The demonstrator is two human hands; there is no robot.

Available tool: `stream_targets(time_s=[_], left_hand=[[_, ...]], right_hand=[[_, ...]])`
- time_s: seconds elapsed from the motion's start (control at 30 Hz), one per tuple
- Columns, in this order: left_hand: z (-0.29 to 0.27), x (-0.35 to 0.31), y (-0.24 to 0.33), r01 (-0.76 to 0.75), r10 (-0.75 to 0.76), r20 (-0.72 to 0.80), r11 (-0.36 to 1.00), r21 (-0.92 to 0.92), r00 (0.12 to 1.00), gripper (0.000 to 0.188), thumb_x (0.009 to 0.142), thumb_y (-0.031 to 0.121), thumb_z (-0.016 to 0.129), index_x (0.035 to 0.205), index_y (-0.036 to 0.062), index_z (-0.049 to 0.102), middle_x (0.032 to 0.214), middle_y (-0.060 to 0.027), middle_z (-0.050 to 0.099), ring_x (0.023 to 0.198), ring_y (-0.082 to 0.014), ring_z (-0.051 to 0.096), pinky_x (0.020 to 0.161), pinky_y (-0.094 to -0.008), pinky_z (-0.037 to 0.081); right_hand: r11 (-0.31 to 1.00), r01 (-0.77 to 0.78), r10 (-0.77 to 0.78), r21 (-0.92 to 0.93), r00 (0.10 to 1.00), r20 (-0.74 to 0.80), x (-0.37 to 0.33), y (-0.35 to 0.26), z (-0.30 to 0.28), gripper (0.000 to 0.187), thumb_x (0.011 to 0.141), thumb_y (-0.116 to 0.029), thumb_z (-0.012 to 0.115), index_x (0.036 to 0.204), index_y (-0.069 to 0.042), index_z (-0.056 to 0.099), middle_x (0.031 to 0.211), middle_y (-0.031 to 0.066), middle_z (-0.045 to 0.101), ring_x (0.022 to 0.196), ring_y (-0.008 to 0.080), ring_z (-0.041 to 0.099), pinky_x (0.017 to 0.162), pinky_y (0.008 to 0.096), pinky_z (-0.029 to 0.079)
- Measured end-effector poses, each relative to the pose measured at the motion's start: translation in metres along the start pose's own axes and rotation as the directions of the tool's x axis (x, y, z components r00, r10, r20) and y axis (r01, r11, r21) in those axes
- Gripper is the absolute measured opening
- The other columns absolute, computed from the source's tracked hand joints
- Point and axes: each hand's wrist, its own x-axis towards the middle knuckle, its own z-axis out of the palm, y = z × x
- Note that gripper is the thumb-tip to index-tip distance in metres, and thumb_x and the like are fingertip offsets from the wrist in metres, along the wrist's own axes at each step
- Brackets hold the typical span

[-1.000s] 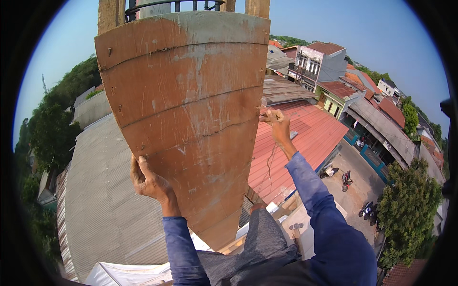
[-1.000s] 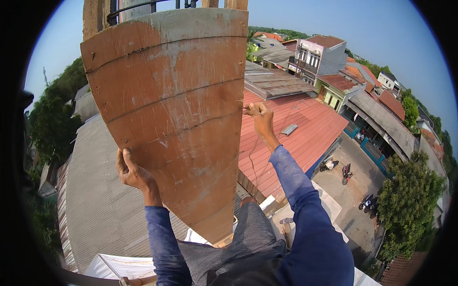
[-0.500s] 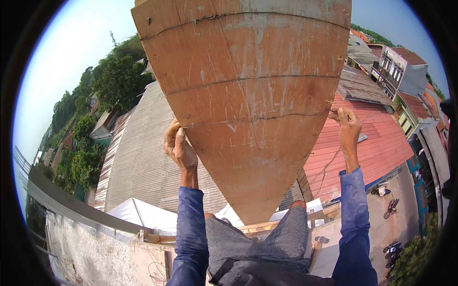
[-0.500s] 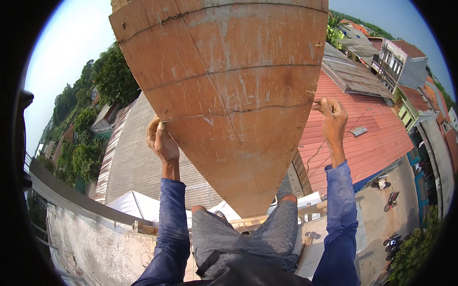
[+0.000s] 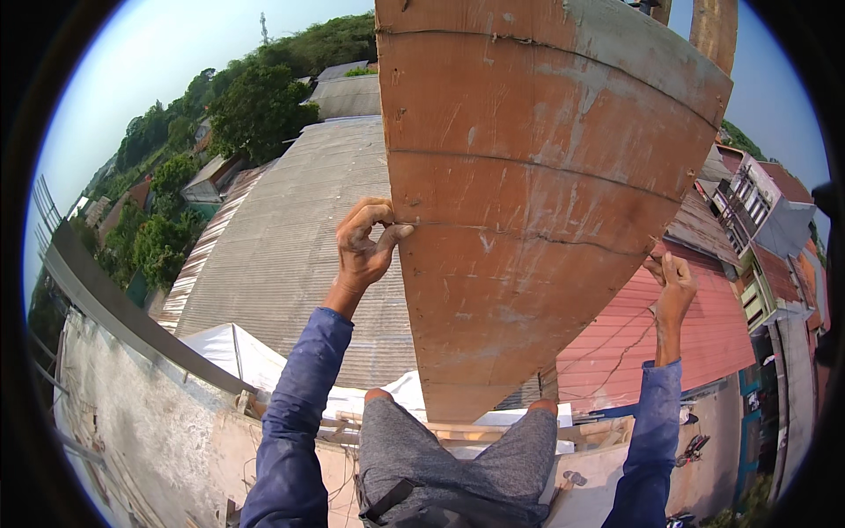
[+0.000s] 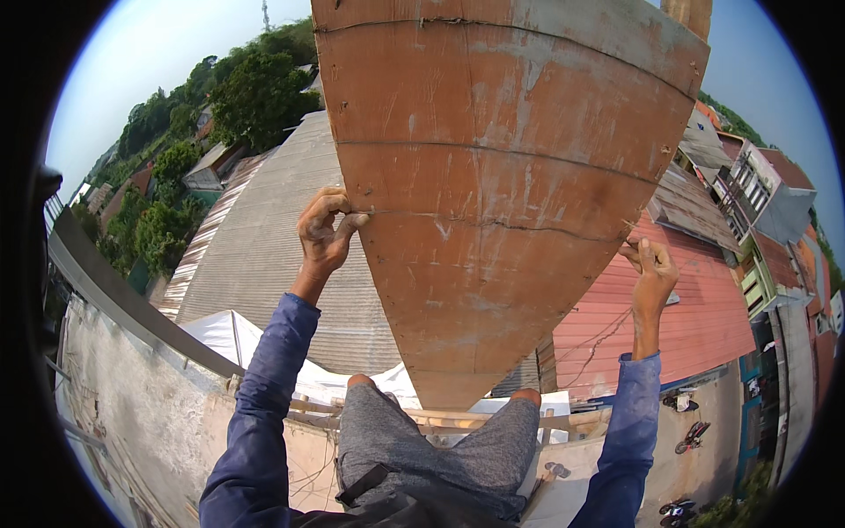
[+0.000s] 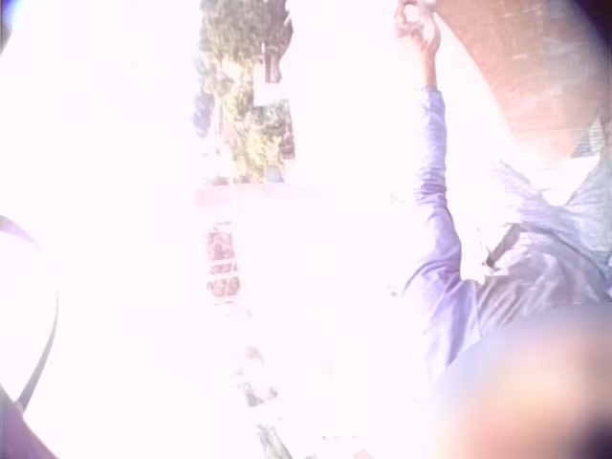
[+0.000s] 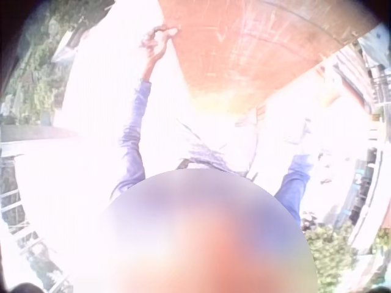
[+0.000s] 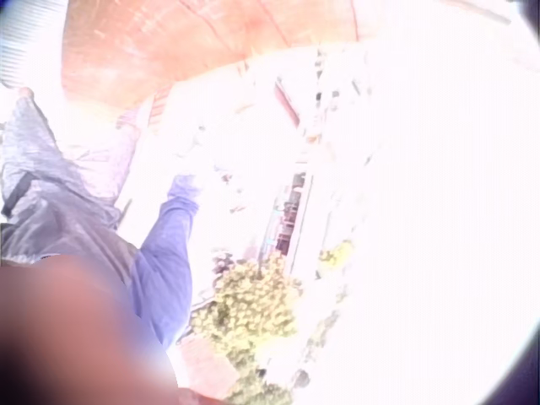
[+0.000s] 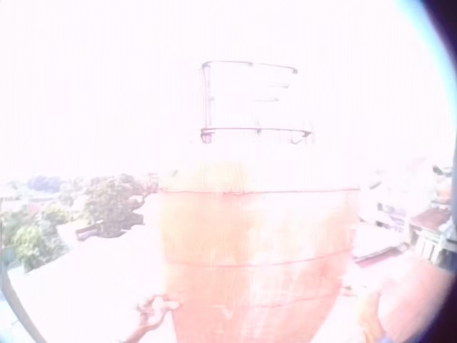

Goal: The person sits on a roof structure and ties a rope around a wooden plank using both hands. They then use pliers to tighten the rope and secure it to the plank.

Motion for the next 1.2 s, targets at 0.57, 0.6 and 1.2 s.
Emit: stream_targets(time_s=[0.57,0.6,1.2], left_hand=[[0.125,0.019,0.127,-0.553,0.367,0.477,0.760,0.341,0.799,0.024,0.081,0.015,0.083,0.099,0.0109,0.066,0.108,-0.0052,0.065,0.105,-0.0283,0.062,0.090,-0.0437,0.048],[0.154,0.030,0.136,-0.638,0.454,0.489,0.700,0.321,0.745,0.024,0.082,0.018,0.082,0.100,0.0112,0.067,0.107,-0.0046,0.064,0.104,-0.0269,0.060,0.089,-0.0432,0.047],[0.306,0.071,0.149,-0.750,0.563,0.505,0.571,0.334,0.654,0.022,0.079,0.014,0.067,0.100,0.0074,0.066,0.089,-0.0060,0.059,0.093,-0.0236,0.055,0.089,-0.0395,0.043]], right_hand=[[0.998,0.022,-0.023,-0.052,1.000,-0.016,-0.002,-0.009,0.009,0.029,0.105,-0.024,0.063,0.098,0.005,0.065,0.086,0.0116,0.072,0.080,0.0181,0.075,0.072,0.0304,0.056],[0.998,0.059,-0.060,-0.029,0.998,-0.031,-0.002,-0.011,0.011,0.029,0.104,-0.023,0.063,0.096,0.004,0.066,0.080,0.0098,0.071,0.077,0.0163,0.074,0.065,0.0292,0.053],[0.785,0.485,-0.541,-0.385,0.839,-0.047,-0.031,-0.019,0.023,0.011,0.091,0.000,0.070,0.098,0.002,0.062,0.122,0.0138,0.063,0.088,0.0297,0.070,0.066,0.0364,0.058]])
